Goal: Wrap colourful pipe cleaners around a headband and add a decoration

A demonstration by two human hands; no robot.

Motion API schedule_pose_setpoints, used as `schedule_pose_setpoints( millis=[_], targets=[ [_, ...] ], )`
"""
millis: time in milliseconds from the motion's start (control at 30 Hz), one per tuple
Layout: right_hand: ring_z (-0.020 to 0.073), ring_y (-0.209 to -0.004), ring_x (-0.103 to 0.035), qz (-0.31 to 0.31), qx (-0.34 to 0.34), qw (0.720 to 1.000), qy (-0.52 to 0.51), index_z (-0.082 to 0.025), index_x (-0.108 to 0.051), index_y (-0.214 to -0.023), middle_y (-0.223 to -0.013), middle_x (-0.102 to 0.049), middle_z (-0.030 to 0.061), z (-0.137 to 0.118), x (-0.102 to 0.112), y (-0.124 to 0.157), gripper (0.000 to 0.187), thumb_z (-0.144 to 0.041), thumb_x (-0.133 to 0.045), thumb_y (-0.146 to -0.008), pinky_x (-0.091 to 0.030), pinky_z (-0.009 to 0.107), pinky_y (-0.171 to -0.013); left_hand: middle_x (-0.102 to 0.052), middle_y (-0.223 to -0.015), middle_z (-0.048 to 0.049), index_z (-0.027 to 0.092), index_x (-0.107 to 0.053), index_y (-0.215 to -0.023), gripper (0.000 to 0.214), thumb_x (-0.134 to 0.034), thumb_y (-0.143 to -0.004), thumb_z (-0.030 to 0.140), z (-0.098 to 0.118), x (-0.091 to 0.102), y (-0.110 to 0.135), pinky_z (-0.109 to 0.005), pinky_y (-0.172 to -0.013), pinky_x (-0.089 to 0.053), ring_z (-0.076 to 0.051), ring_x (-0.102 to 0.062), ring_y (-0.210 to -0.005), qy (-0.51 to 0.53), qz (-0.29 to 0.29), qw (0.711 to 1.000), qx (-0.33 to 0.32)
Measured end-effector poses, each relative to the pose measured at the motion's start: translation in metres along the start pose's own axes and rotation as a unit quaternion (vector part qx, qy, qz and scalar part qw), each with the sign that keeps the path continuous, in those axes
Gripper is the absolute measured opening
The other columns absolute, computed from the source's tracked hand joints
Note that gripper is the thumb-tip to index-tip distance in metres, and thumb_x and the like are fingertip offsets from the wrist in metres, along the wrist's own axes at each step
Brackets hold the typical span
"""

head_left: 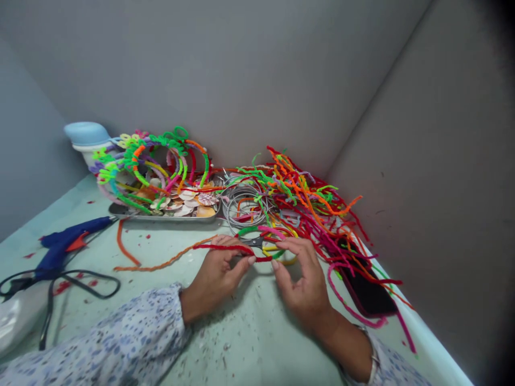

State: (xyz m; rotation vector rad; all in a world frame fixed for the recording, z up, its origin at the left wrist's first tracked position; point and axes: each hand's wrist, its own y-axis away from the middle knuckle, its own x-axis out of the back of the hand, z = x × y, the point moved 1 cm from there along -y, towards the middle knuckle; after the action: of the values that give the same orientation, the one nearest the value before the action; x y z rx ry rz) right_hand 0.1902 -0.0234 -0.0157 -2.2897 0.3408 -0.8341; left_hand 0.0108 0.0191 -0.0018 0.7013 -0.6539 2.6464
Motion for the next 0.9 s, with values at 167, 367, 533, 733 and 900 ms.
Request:
schedule_pose_setpoints(
  millis=[167,367,533,733,900],
  targets=[
    [0.0201,-0.095,-0.054,0.045,-0.038,0.998,0.008,-0.021,-0.054,-0.098,-0.097,-0.055,0.0053,0.0033,0.0014,0.0001,0.012,-0.017,-0.056,-0.086,-0.045,0.037,-0.085,-0.070,-0.082,-0.0028,0.017,-0.069,-0.081,0.021,-0.055,-0.089,0.031,-0.0017,0.0017,0.0008,-0.028,-0.072,-0.044,-0.017,-0.061,-0.079,0.070,-0.013,0.993,0.093],
    [0.0166,-0.086,-0.055,0.020,-0.037,0.999,-0.014,-0.020,-0.054,-0.090,-0.088,-0.056,0.0032,0.0017,-0.0005,0.0004,0.004,-0.018,-0.056,-0.087,-0.047,0.031,-0.076,-0.064,-0.070,-0.0015,0.015,-0.066,-0.074,0.024,-0.057,-0.085,0.034,0.0010,0.0019,-0.0039,-0.025,-0.062,-0.041,-0.015,-0.054,-0.067,0.129,-0.013,0.978,0.166],
    [0.0134,-0.072,-0.059,-0.015,-0.050,0.998,-0.019,-0.021,-0.056,-0.094,-0.079,-0.060,0.0004,0.0030,-0.0042,0.0014,0.007,-0.020,-0.057,-0.087,-0.050,0.025,-0.067,-0.063,-0.071,-0.0016,0.015,-0.066,-0.075,0.024,-0.057,-0.085,0.034,-0.0014,0.0016,-0.0044,-0.025,-0.063,-0.041,-0.015,-0.053,-0.068,0.141,-0.023,0.975,0.168],
    [0.0134,-0.066,-0.065,-0.041,-0.065,0.997,-0.016,-0.021,-0.058,-0.109,-0.076,-0.067,0.0001,0.0037,-0.0058,0.0019,0.022,-0.023,-0.058,-0.086,-0.054,0.024,-0.064,-0.061,-0.070,-0.0010,0.016,-0.066,-0.075,0.023,-0.055,-0.086,0.033,-0.0052,-0.0009,-0.0033,-0.024,-0.062,-0.040,-0.014,-0.053,-0.068,0.135,-0.043,0.978,0.150],
    [0.0138,-0.061,-0.067,-0.070,-0.082,0.993,-0.040,-0.021,-0.061,-0.097,-0.073,-0.070,0.0003,0.0033,-0.0069,0.0017,0.011,-0.025,-0.056,-0.088,-0.053,0.023,-0.057,-0.057,-0.064,0.0011,0.015,-0.066,-0.075,0.022,-0.055,-0.086,0.031,-0.0045,-0.0009,-0.0035,-0.023,-0.056,-0.036,-0.012,-0.048,-0.061,0.138,-0.057,0.976,0.160]
  ],
)
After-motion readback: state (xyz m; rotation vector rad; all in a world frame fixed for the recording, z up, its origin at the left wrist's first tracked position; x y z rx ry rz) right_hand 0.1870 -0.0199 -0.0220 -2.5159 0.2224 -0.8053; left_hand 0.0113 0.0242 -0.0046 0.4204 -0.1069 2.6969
